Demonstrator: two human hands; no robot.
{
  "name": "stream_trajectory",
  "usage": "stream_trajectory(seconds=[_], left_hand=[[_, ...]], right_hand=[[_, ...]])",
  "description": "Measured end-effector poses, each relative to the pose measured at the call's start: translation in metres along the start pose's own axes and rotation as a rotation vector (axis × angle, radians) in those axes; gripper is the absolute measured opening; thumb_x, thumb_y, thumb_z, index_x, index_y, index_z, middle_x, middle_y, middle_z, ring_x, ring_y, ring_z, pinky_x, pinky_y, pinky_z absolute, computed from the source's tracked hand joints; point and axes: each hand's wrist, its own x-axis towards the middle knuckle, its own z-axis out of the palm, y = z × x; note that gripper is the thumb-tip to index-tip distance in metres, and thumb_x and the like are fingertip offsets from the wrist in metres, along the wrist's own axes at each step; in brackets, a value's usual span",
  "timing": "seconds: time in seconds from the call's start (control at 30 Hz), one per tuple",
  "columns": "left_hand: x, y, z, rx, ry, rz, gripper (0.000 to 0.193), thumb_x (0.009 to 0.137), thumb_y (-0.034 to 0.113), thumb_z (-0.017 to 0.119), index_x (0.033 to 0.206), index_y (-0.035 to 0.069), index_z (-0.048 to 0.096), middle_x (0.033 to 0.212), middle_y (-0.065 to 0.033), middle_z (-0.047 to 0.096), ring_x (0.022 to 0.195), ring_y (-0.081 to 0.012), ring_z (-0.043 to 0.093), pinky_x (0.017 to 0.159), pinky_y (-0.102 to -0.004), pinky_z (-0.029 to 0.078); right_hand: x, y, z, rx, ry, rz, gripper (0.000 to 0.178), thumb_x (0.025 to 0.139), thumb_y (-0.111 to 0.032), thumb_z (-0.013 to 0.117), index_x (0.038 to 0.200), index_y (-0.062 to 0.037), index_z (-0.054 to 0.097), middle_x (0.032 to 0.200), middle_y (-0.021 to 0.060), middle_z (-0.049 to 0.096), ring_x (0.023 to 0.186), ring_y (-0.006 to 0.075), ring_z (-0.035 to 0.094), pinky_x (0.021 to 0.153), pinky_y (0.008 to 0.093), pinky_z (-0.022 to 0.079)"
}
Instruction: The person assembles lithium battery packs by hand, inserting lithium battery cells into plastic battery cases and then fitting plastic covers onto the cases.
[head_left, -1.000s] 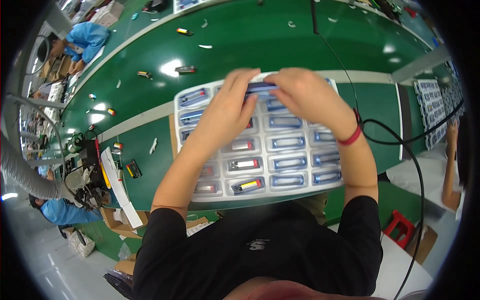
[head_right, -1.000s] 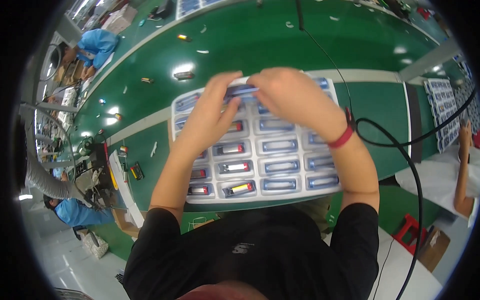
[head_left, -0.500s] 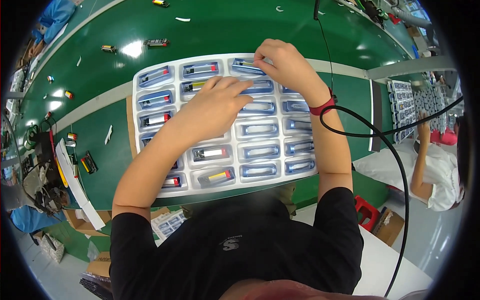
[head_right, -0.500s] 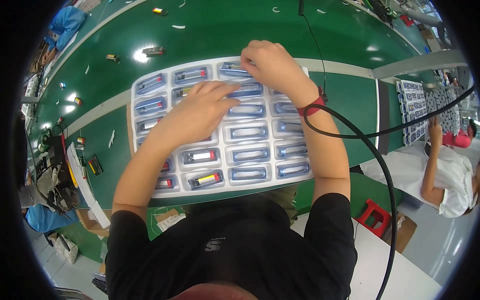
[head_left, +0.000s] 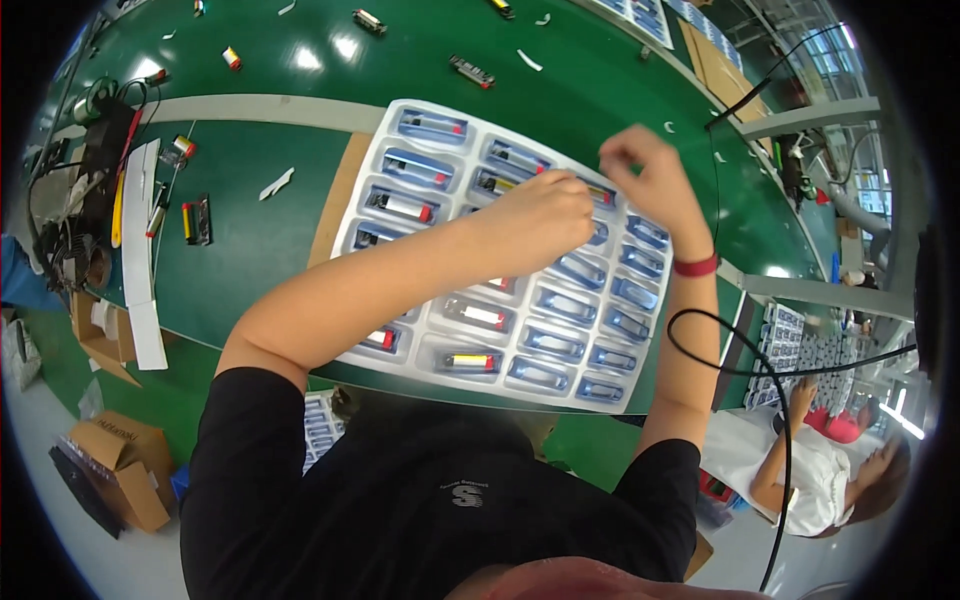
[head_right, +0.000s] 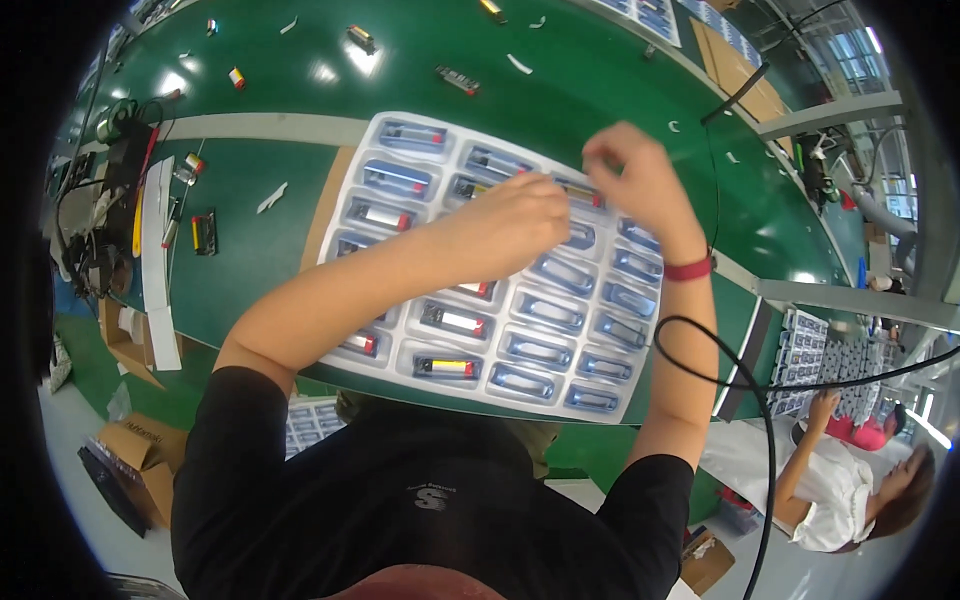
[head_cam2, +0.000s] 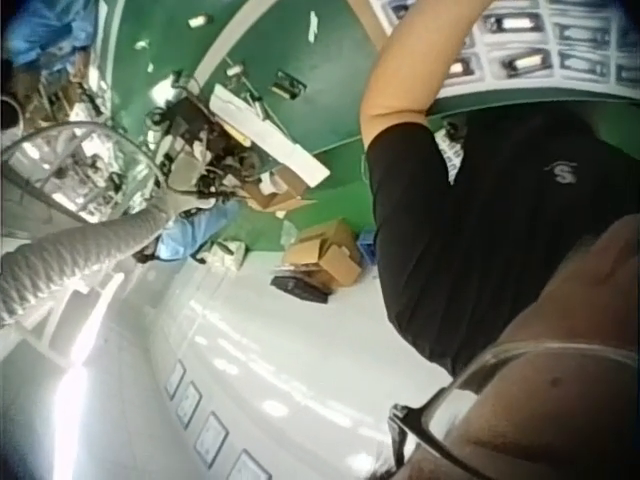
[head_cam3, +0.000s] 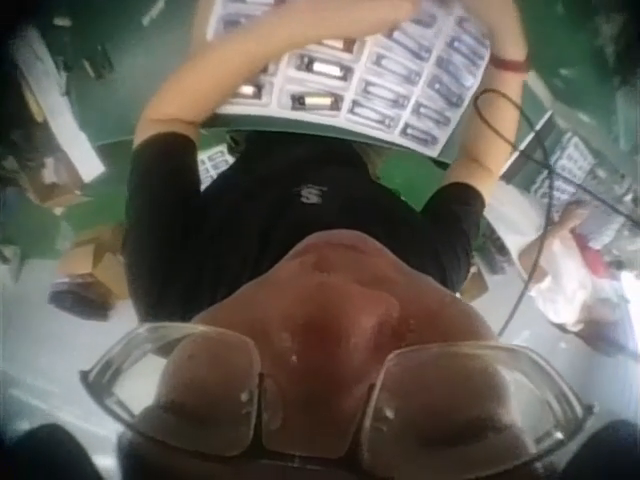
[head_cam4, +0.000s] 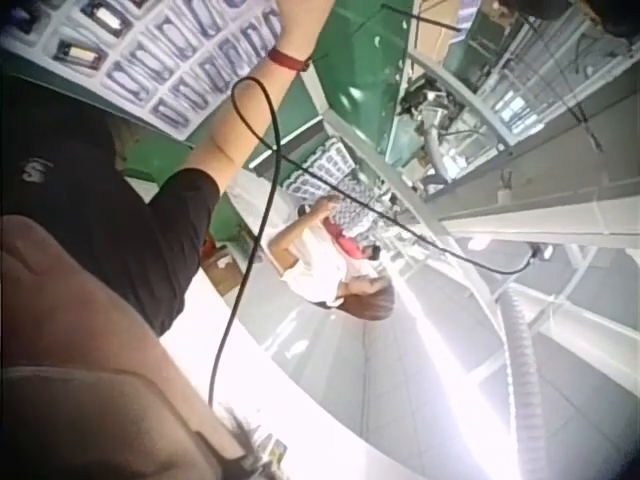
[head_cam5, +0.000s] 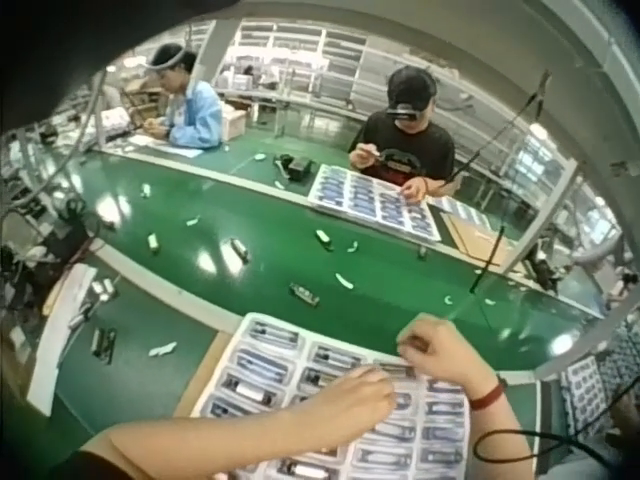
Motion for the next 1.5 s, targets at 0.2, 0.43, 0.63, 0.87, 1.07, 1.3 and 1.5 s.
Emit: stream_trajectory(seconds=[0.2,0.43,0.63,0.87,1.07,1.3,1.5], left_hand=[[0.018,0.016,-0.07,-0.403,0.048,-0.139,0.024,0.081,-0.006,0.064,0.101,0.003,0.071,0.103,-0.0127,0.064,0.1,-0.0288,0.066,0.089,-0.039,0.055],[0.03,-0.023,-0.12,-1.235,0.277,-0.477,0.024,0.104,0.013,0.059,0.127,0.004,0.061,0.123,-0.0097,0.062,0.103,-0.0203,0.061,0.081,-0.0321,0.052],[0.005,-0.064,-0.123,-1.993,0.644,-0.554,0.032,0.108,0.024,0.058,0.132,0.003,0.057,0.133,-0.0198,0.06,0.093,-0.0193,0.055,0.075,-0.0303,0.05],[0.008,-0.055,-0.098,-1.875,0.412,-0.621,0.013,0.105,0.008,0.055,0.118,0.005,0.057,0.106,-0.0114,0.064,0.077,-0.015,0.059,0.066,-0.0278,0.049],[0.028,-0.032,-0.075,-1.508,0.289,-0.686,0.019,0.102,0.004,0.051,0.108,-0.002,0.068,0.101,-0.0103,0.064,0.079,-0.0167,0.06,0.069,-0.0269,0.05],[0.03,-0.004,-0.072,-1.131,0.23,-0.464,0.039,0.099,-0.004,0.061,0.138,0.0,0.055,0.141,-0.0114,0.059,0.103,-0.012,0.061,0.089,-0.029,0.054],[0.027,-0.001,-0.075,-1.168,0.11,-0.551,0.053,0.096,-0.008,0.062,0.148,-0.001,0.052,0.149,-0.0119,0.055,0.128,-0.0167,0.057,0.094,-0.0298,0.055]], right_hand=[[0.12,0.005,0.071,0.051,0.055,-0.134,0.039,0.093,-0.022,0.076,0.125,-0.0009,0.069,0.106,0.0145,0.075,0.091,0.0223,0.073,0.082,0.0335,0.059],[0.129,0.041,0.119,0.078,0.166,-0.231,0.02,0.09,-0.02,0.068,0.105,-0.0061,0.073,0.096,0.0152,0.075,0.085,0.0306,0.071,0.079,0.0412,0.057],[0.045,-0.04,0.015,1.034,-0.046,0.293,0.027,0.101,-0.01,0.065,0.124,0.0042,0.064,0.103,0.0084,0.071,0.088,0.0148,0.068,0.079,0.0283,0.057],[-0.056,-0.053,-0.031,1.473,0.092,0.297,0.024,0.105,-0.009,0.059,0.127,-0.0011,0.06,0.107,0.0114,0.07,0.088,0.0166,0.068,0.082,0.0296,0.056],[-0.068,-0.055,-0.029,1.527,0.128,0.189,0.021,0.105,-0.01,0.059,0.123,0.0,0.062,0.111,0.0126,0.071,0.091,0.0184,0.069,0.085,0.0315,0.056],[-0.081,-0.071,-0.036,1.427,0.207,0.121,0.021,0.099,0.0,0.063,0.119,0.0028,0.07,0.125,0.0158,0.065,0.096,0.0195,0.071,0.085,0.031,0.059],[-0.077,-0.08,-0.028,1.205,0.258,0.207,0.035,0.094,0.004,0.072,0.128,0.0021,0.066,0.109,0.0098,0.072,0.095,0.0175,0.073,0.09,0.0317,0.06]])
